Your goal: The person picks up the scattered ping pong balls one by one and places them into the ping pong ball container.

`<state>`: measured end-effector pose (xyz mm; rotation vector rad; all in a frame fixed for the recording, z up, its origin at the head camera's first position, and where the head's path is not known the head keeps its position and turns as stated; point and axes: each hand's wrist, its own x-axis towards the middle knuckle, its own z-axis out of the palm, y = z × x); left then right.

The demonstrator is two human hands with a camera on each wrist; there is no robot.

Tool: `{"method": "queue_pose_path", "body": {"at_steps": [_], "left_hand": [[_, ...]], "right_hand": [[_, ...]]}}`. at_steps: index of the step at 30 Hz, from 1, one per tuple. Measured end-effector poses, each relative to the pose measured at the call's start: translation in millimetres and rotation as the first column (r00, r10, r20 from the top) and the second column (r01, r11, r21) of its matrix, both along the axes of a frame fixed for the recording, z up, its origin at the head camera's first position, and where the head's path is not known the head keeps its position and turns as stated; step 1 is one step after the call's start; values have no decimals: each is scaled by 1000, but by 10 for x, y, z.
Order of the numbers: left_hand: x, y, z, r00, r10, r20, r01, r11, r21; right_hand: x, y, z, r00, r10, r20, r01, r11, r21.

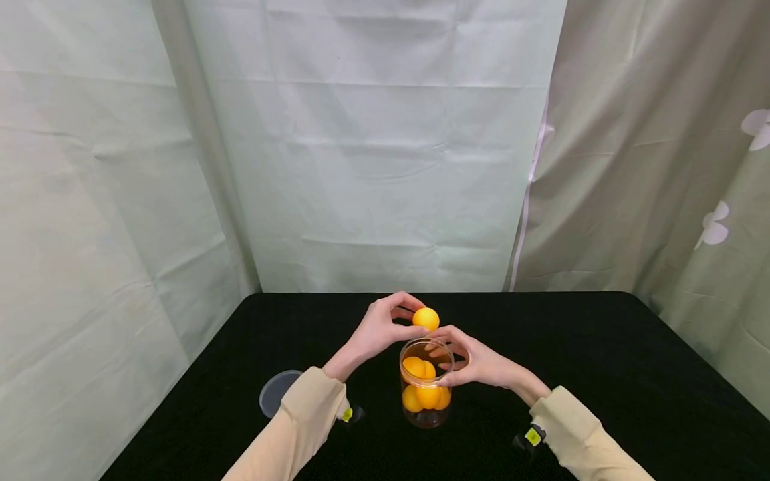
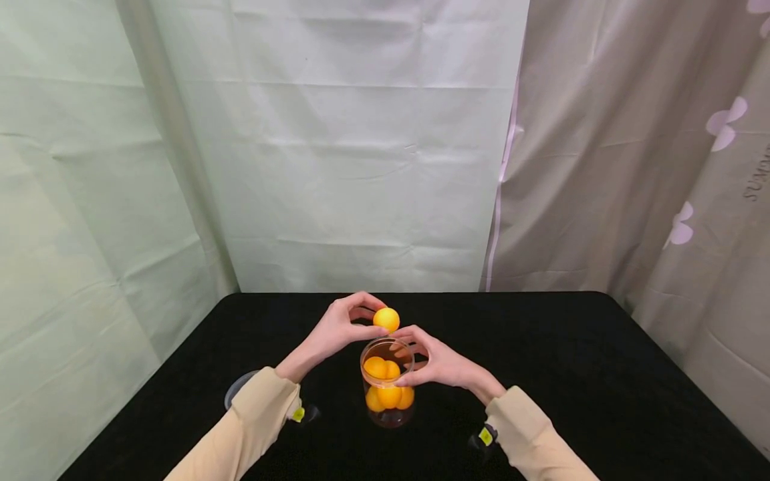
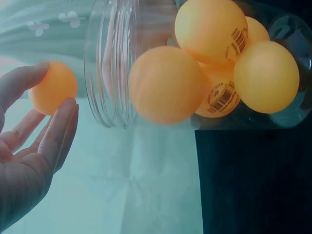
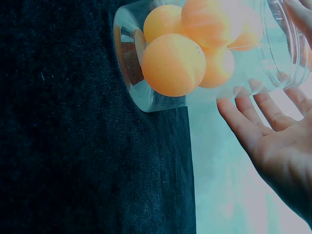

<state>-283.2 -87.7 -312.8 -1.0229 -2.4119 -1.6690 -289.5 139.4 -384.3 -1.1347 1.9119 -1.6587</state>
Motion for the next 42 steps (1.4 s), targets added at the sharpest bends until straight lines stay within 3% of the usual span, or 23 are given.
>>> {"method": "queue_pose_path", "body": {"at_steps": [6, 10, 27, 30, 37, 42], "left_hand": [[236, 26, 189, 999, -37, 4, 37, 999, -5], [286, 28, 211, 999, -45, 9, 45, 999, -14], [337, 12, 154, 992, -82, 95, 83, 997, -7], [320, 15, 101, 992, -90, 91, 91, 996, -3], [178, 18, -137, 992, -100, 72, 101, 995, -15], [190, 22, -121, 991, -111, 74, 111, 994, 0]], "right_hand": [[-1, 4, -3, 1000, 14, 21, -13, 1000, -17], [0, 8, -10, 999, 20, 32, -19, 1000, -25], [-19, 13, -21, 999, 48, 2, -48, 998, -37], [-21, 11, -19, 999, 35, -11, -35, 999, -29], [-11, 11, -10, 999, 18, -35, -18, 1000, -14], [-11, 18, 0, 999, 18, -27, -19, 1000, -13]]}}
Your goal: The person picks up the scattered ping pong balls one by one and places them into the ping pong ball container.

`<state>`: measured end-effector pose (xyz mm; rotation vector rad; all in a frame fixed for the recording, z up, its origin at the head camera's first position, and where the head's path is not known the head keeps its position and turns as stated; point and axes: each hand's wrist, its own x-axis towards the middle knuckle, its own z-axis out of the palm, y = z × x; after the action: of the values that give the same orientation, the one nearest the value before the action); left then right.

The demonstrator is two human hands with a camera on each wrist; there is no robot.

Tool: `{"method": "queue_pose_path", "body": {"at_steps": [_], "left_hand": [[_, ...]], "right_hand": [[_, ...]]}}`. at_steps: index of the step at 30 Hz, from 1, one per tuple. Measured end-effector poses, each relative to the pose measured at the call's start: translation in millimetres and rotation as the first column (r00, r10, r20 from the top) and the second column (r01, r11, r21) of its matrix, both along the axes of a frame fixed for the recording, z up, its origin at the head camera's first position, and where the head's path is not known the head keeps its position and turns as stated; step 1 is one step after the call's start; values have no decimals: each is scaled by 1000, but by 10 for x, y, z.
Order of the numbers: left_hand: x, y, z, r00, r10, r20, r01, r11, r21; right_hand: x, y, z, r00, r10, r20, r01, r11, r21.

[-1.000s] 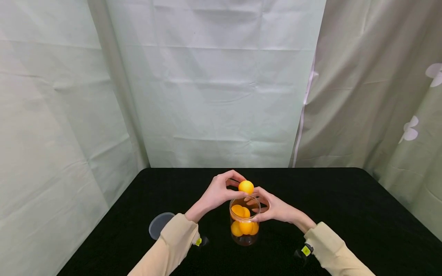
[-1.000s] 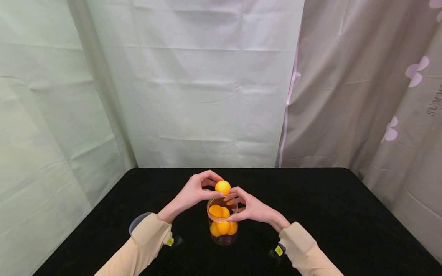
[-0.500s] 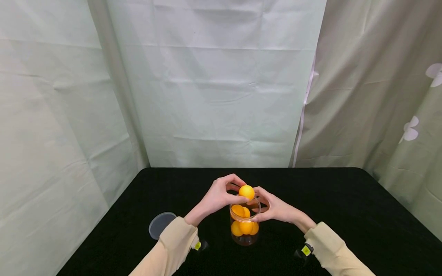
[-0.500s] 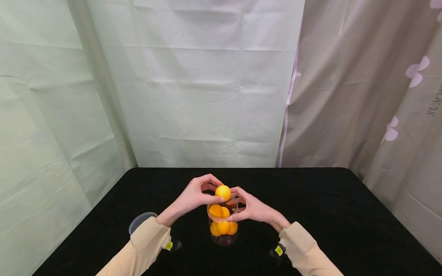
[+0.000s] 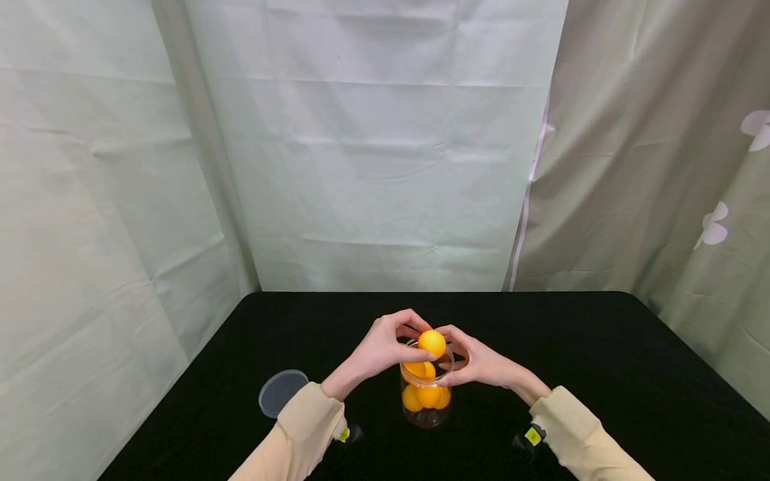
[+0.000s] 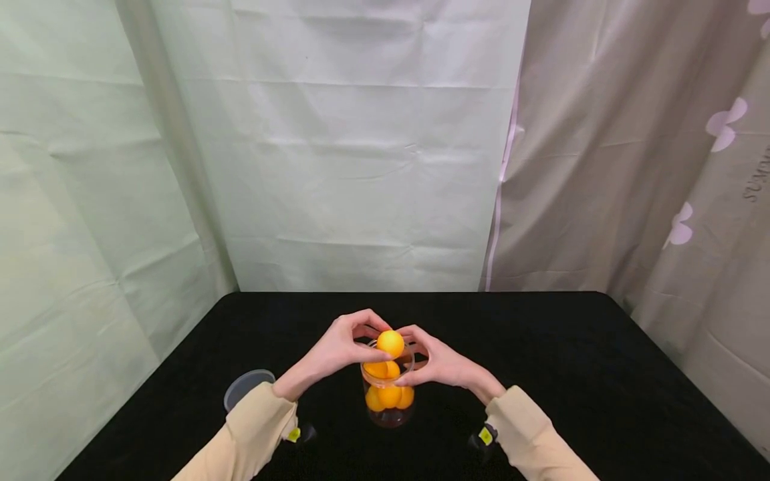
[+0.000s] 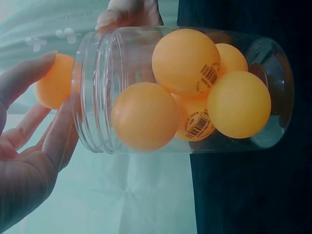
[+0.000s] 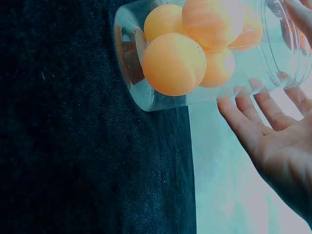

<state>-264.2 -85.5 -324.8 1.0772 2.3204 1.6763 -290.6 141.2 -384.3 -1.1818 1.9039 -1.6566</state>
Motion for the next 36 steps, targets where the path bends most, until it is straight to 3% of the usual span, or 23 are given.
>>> {"method": "queue_pose_path", "body": {"at_steps": [7, 15, 19, 24, 29, 36], "left_hand": [[-37, 6, -25, 1000, 24, 8, -23, 1000, -21], [-55, 22, -3, 1000, -12, 6, 11, 1000, 27], [-23, 27, 58, 1000, -6, 13, 5, 999, 33], [105, 18, 208, 1000, -15, -4, 16, 998, 55], [137, -9, 236, 993, 89, -72, -84, 994, 66], [-101, -92, -30, 946, 276, -171, -259, 959, 112]], "right_hand": [[-1, -1, 0, 1000, -14, -1, 14, 1000, 5], [22, -7, -9, 1000, 4, 19, -4, 1000, -11], [22, -4, -2, 1000, -2, 20, 2, 1000, -8], [13, -4, -9, 999, -4, 33, 5, 1000, -8], [12, -15, -20, 999, 6, 34, -5, 1000, -21], [19, -13, -11, 1000, -8, 16, 8, 1000, -19]]}}
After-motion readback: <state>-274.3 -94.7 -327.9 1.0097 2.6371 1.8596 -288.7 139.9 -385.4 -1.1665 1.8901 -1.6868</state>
